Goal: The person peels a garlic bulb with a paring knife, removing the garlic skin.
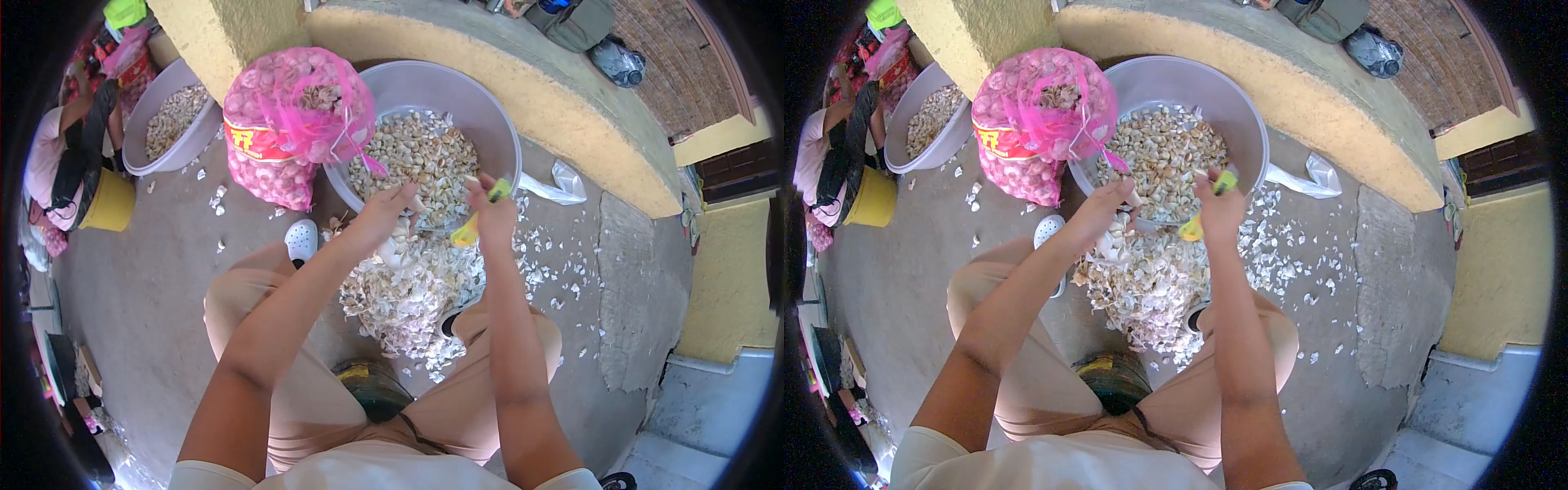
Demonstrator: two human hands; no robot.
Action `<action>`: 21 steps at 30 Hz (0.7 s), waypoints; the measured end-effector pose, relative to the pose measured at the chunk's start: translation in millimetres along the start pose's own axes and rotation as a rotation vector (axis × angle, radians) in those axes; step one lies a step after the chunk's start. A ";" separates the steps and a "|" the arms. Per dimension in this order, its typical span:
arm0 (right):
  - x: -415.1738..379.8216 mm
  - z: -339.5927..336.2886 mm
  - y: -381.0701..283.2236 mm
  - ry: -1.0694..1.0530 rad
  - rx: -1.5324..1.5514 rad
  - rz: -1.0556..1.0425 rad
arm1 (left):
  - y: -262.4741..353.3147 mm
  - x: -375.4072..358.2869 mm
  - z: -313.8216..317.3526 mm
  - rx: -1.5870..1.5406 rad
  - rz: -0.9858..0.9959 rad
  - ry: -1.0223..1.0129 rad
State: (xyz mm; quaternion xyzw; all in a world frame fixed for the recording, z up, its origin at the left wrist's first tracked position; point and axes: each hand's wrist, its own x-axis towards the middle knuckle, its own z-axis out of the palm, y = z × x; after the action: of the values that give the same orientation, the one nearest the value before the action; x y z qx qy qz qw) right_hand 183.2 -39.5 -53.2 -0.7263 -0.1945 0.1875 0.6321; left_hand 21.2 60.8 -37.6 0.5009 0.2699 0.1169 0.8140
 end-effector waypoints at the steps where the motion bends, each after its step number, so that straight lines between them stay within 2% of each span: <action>1: -3.0 3.1 -0.1 -0.047 -0.056 -0.067 | -1.8 0.6 0.1 0.034 0.019 0.005; 3: -9.2 8.0 -3.4 -0.142 -0.168 -0.200 | -5.9 2.9 -0.9 0.102 0.058 0.014; 6: -26.1 10.7 -46.6 -0.387 0.158 0.189 | -5.7 3.8 -2.5 0.157 0.020 0.058; 9: -33.6 9.6 -56.3 -0.585 -0.007 0.227 | -11.4 8.0 -5.3 0.148 0.038 0.072; 12: -36.6 12.9 -53.7 -0.591 -0.208 0.181 | -15.5 7.0 -0.4 0.136 0.070 -0.036; 15: -32.1 10.9 -44.3 -0.593 -0.178 0.158 | -28.1 14.0 -2.0 0.255 -0.010 -0.050; 18: -30.4 7.5 -42.8 -0.560 -0.079 0.243 | -21.4 9.6 -0.3 0.228 0.006 -0.077; 21: -26.3 5.4 -43.7 -0.317 0.060 0.264 | -12.2 7.4 -0.3 0.000 -0.213 -0.019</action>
State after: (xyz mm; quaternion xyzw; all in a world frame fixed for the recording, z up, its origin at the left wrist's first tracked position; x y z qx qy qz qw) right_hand 156.0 -43.1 -10.0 -0.6877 -0.1887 0.3863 0.5849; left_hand 26.2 58.7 -50.8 0.4705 0.3137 0.0249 0.8244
